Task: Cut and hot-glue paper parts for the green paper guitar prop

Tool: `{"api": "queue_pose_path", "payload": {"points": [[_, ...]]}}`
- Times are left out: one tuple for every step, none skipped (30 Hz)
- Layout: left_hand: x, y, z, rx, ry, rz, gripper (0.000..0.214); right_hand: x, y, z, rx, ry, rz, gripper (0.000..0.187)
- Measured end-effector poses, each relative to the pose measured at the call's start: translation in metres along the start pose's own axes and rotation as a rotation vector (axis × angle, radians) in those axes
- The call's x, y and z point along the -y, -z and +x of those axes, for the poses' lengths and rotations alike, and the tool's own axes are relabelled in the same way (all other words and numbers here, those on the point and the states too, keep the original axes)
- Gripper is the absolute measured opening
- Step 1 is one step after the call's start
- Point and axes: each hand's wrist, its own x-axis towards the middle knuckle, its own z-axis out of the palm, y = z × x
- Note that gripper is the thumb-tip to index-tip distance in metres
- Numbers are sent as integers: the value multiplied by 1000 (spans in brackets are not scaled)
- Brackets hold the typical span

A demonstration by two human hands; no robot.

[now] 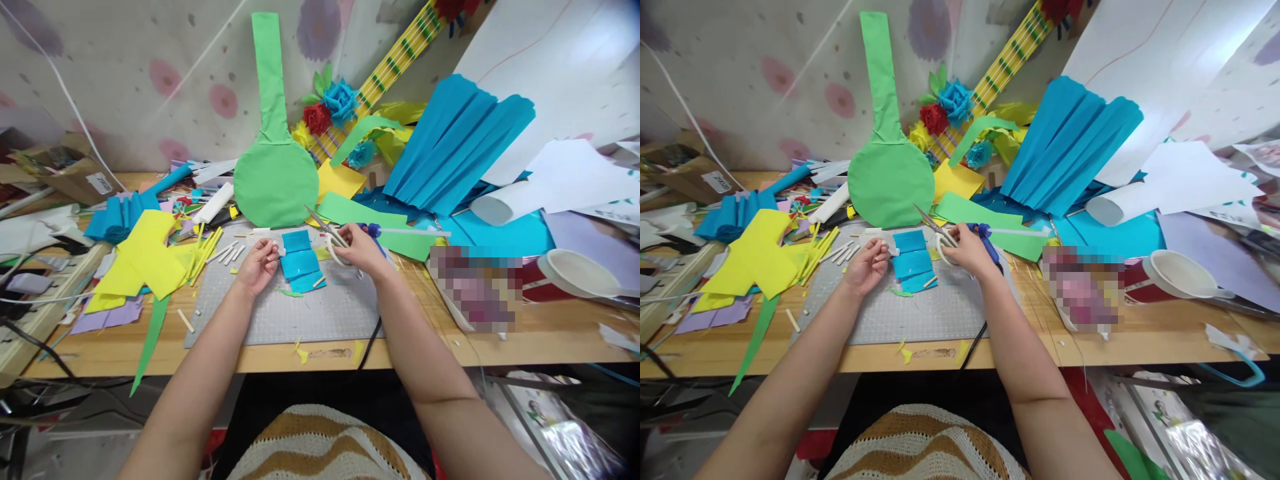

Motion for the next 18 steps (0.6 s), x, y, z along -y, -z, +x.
{"api": "queue_pose_path", "payload": {"points": [[0, -1, 0, -2, -1, 1, 13, 3, -5, 0, -58, 29, 6, 37], [1, -1, 0, -3, 0, 1, 14, 6, -11, -1, -85, 58, 18, 42], [1, -2, 0, -2, 2, 1, 14, 10, -17, -3, -84, 88, 25, 47], [1, -2, 0, 1, 5, 2, 15, 14, -23, -5, -59, 119, 2, 50], [1, -2, 0, 5, 7, 5, 15, 18, -29, -7, -34, 149, -36, 50], [1, -3, 0, 10, 8, 9, 15, 22, -35, -9, -1, 186, -81, 50], [1, -3, 0, 15, 7, 13, 15, 25, -40, -12, 39, 224, -126, 50], [1, -3, 0, 18, 4, 15, 15, 26, -43, -14, 75, 262, -163, 49], [1, -3, 0, 21, -2, 14, 16, 28, -45, -15, 108, 295, -195, 48], [1, -3, -1, 24, -6, 8, 16, 28, -47, -16, 133, 320, -221, 48], [2, -3, -1, 28, -10, -1, 16, 29, -47, -17, 146, 335, -242, 47], [2, -3, -1, 31, -11, -9, 16, 29, -47, -18, 154, 338, -260, 47], [2, -4, -1, 33, -7, -15, 15, 29, -46, -19, 158, 332, -275, 46], [2, -4, -1, 34, -1, -17, 15, 30, -45, -19, 161, 321, -288, 45], [2, -5, -2, 33, 7, -15, 14, 30, -44, -19, 164, 309, -298, 45], [2, -6, -2, 31, 14, -12, 13, 30, -44, -20, 168, 298, -306, 45], [2, -6, -2, 30, 20, -8, 12, 31, -43, -20, 172, 289, -313, 46], [2, -7, -2, 29, 27, -6, 12, 31, -43, -20, 176, 282, -319, 47]]}}
